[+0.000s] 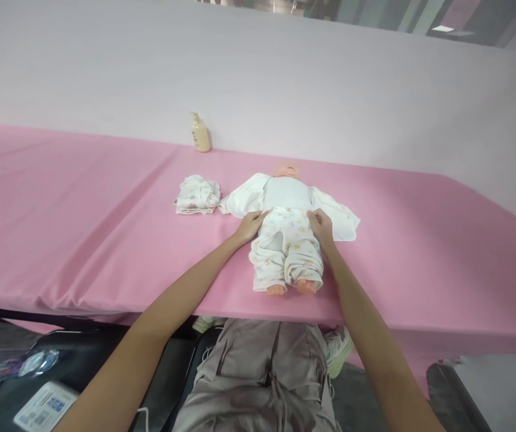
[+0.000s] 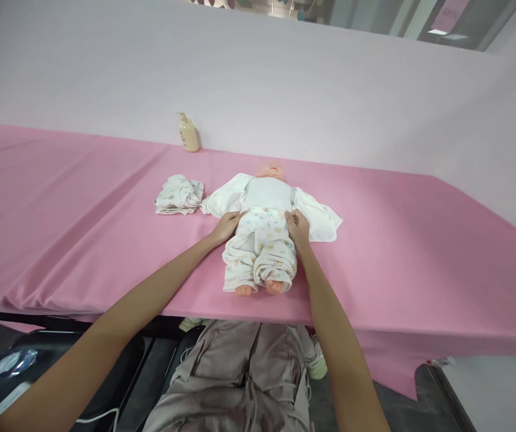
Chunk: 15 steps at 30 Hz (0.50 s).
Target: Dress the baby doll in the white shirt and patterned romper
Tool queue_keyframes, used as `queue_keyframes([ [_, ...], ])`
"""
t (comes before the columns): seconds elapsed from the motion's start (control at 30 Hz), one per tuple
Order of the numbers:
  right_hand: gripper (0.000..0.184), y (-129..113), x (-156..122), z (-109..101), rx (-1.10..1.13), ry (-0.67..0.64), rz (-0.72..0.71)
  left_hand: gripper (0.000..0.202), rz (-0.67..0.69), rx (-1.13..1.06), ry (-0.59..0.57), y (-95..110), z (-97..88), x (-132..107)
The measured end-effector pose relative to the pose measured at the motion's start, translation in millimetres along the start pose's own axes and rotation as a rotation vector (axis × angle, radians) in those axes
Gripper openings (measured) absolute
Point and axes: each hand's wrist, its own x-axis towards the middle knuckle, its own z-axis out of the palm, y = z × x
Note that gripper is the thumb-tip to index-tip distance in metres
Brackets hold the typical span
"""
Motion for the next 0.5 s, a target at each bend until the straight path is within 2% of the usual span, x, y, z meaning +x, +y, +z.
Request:
queue_keyframes([
  [0.1, 0.036, 3, 1, 3, -0.044, 0.059, -0.014, 0.042, -0.009, -0.032, -0.007, -1, -0.7, 0],
  [0.3, 0.039, 12, 7, 4, -0.121, 0.11, 0.127, 0.044, -0.067, -0.091, -0.012, -4, -3.5, 3],
  [0.4, 0.043, 15, 9, 2, -0.058, 0.029, 0.197, 0.042, -0.139, -0.266, 0.007, -2, 0.2, 1],
  [0.5, 0.045, 13, 10, 0, 0.109, -0.006, 0.273, 0.035, -0.203, -0.539, 0.05, 3, 8.4, -2],
])
